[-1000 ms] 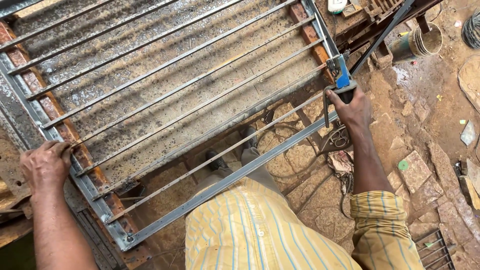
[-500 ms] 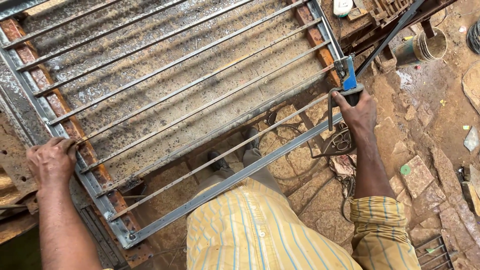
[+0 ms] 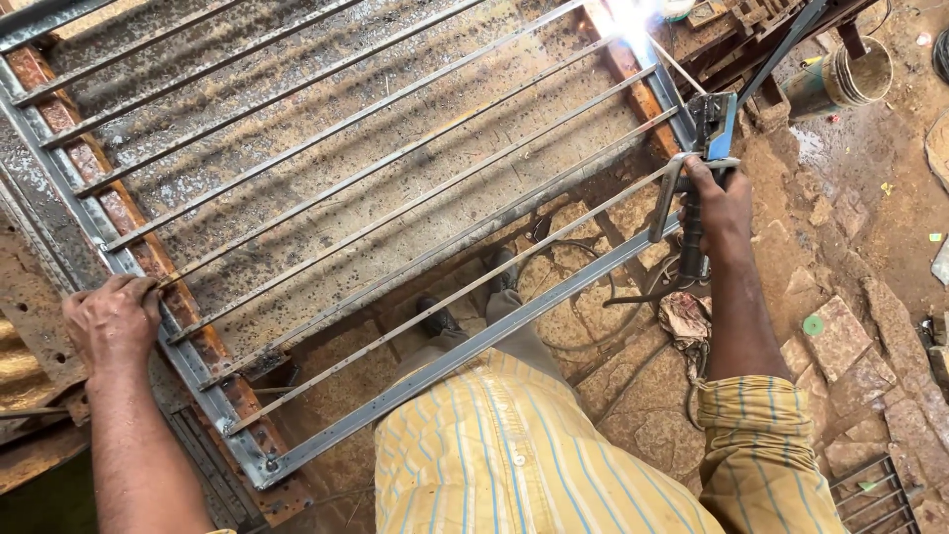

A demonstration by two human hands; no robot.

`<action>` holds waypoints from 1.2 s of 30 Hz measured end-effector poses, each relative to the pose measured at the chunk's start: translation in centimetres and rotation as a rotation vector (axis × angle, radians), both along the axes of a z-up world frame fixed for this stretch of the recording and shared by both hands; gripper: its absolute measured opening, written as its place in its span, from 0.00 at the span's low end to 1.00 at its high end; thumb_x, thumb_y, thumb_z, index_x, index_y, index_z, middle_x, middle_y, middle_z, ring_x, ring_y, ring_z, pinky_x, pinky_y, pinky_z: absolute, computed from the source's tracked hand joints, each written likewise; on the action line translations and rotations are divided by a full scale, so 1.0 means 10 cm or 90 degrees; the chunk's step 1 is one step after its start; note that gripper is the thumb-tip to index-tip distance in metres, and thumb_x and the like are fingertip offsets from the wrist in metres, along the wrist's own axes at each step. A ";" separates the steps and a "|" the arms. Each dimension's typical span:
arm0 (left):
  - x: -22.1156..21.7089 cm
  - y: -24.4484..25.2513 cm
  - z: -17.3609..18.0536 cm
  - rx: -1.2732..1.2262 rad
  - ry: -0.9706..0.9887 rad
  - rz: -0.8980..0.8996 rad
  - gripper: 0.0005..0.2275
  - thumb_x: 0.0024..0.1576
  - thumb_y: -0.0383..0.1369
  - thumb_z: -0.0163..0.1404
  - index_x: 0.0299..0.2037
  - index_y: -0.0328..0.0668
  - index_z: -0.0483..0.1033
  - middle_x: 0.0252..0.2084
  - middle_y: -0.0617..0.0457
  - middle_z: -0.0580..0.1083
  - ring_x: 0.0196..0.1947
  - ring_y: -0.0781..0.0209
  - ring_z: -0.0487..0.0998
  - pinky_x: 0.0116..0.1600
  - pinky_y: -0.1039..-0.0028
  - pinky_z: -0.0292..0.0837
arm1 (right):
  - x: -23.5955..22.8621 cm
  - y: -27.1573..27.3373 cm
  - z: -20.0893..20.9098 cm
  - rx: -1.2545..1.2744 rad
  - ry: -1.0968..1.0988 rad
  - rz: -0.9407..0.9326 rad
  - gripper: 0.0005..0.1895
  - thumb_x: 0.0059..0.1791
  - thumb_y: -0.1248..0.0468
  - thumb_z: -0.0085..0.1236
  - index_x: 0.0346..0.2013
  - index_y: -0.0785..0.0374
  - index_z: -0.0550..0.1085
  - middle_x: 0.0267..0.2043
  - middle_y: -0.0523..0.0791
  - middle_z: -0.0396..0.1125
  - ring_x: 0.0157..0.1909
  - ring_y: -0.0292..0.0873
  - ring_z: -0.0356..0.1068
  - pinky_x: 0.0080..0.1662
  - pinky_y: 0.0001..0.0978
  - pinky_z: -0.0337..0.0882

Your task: The person measures a metal frame using a tape measure and then welds the metal rods onto the frame using a welding tool.

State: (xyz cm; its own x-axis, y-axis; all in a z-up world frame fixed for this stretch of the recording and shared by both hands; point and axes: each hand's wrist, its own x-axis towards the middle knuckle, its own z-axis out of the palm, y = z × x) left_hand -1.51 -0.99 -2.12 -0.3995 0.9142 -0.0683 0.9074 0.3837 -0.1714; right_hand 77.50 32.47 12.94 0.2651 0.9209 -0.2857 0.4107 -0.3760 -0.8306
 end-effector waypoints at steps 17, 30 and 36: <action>0.01 0.02 0.00 -0.009 0.003 0.020 0.08 0.63 0.41 0.60 0.50 0.64 0.84 0.59 0.59 0.79 0.53 0.59 0.81 0.73 0.57 0.58 | 0.25 0.09 -0.01 -0.033 0.008 0.033 0.20 0.54 0.49 0.61 0.45 0.62 0.70 0.35 0.45 0.71 0.28 0.36 0.70 0.30 0.32 0.74; 0.02 0.02 0.00 -0.010 -0.020 0.045 0.07 0.62 0.41 0.60 0.48 0.60 0.85 0.58 0.57 0.79 0.53 0.57 0.80 0.72 0.57 0.57 | 0.31 0.08 -0.03 -0.012 -0.050 0.072 0.19 0.54 0.49 0.63 0.42 0.63 0.73 0.32 0.44 0.70 0.26 0.37 0.68 0.28 0.32 0.71; 0.14 0.02 0.07 0.062 -0.001 0.020 0.09 0.57 0.40 0.62 0.48 0.62 0.85 0.56 0.55 0.80 0.52 0.57 0.80 0.70 0.54 0.61 | 0.33 0.08 -0.06 0.002 -0.072 0.083 0.21 0.53 0.48 0.64 0.43 0.63 0.73 0.34 0.46 0.70 0.28 0.39 0.69 0.29 0.35 0.72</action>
State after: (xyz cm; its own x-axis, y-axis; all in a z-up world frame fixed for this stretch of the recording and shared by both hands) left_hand -0.14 -0.80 -1.38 -0.4284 0.9034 0.0199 0.8947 0.4272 -0.1305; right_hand 80.75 33.27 12.34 0.1745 0.9502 -0.2583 0.5472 -0.3117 -0.7768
